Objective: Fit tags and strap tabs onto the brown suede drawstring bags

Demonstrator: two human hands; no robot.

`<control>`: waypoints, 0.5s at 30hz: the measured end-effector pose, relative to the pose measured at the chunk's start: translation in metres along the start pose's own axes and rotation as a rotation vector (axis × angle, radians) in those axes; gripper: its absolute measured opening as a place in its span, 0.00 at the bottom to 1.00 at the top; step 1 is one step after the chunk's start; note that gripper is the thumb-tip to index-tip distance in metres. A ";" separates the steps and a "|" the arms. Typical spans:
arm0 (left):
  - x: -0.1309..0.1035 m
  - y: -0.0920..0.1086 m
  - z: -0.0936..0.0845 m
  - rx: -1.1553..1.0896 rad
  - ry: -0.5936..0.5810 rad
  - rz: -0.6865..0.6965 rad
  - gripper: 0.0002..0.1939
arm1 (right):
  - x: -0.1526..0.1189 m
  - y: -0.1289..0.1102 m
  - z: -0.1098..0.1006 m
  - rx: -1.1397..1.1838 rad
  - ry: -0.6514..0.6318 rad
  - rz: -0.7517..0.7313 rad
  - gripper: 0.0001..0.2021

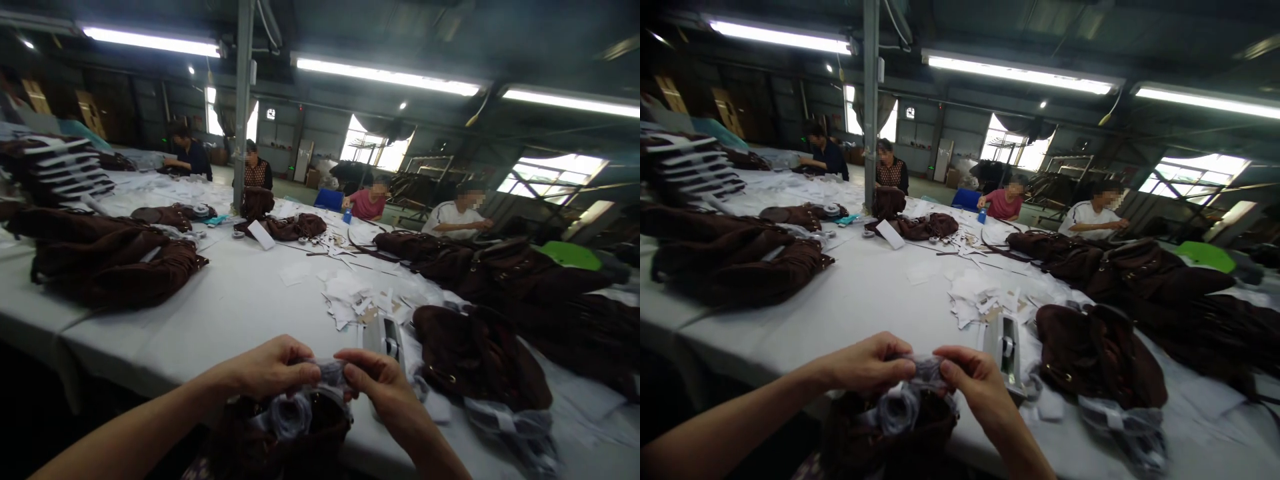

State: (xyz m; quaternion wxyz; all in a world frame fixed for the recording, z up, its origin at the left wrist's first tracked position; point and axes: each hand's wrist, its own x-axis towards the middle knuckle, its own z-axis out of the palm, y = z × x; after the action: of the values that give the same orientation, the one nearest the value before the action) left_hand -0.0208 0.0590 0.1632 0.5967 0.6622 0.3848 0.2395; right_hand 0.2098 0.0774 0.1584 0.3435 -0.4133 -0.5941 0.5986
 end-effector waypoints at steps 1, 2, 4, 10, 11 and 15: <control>0.002 0.000 0.000 -0.015 0.032 -0.010 0.20 | 0.001 0.002 -0.006 -0.020 0.030 0.002 0.18; 0.004 -0.001 -0.001 -0.011 0.079 -0.011 0.20 | 0.001 0.004 -0.013 -0.050 0.083 -0.001 0.18; 0.004 -0.005 -0.005 0.031 0.148 -0.010 0.20 | 0.000 0.005 -0.026 -0.130 0.240 -0.044 0.19; 0.004 -0.007 -0.002 0.201 0.140 -0.023 0.18 | -0.012 -0.022 -0.003 -0.457 0.241 -0.205 0.18; 0.005 -0.007 0.002 0.218 0.135 -0.019 0.18 | -0.012 -0.023 0.008 -0.520 0.152 -0.218 0.17; 0.005 -0.012 0.017 0.260 0.112 0.053 0.17 | -0.003 -0.004 0.045 -0.751 -0.032 -0.212 0.23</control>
State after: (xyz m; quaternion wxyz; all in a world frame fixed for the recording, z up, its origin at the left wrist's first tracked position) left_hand -0.0074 0.0527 0.1476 0.4770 0.7293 0.4278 0.2399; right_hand 0.1702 0.0553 0.1601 0.2190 -0.4371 -0.8166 0.3068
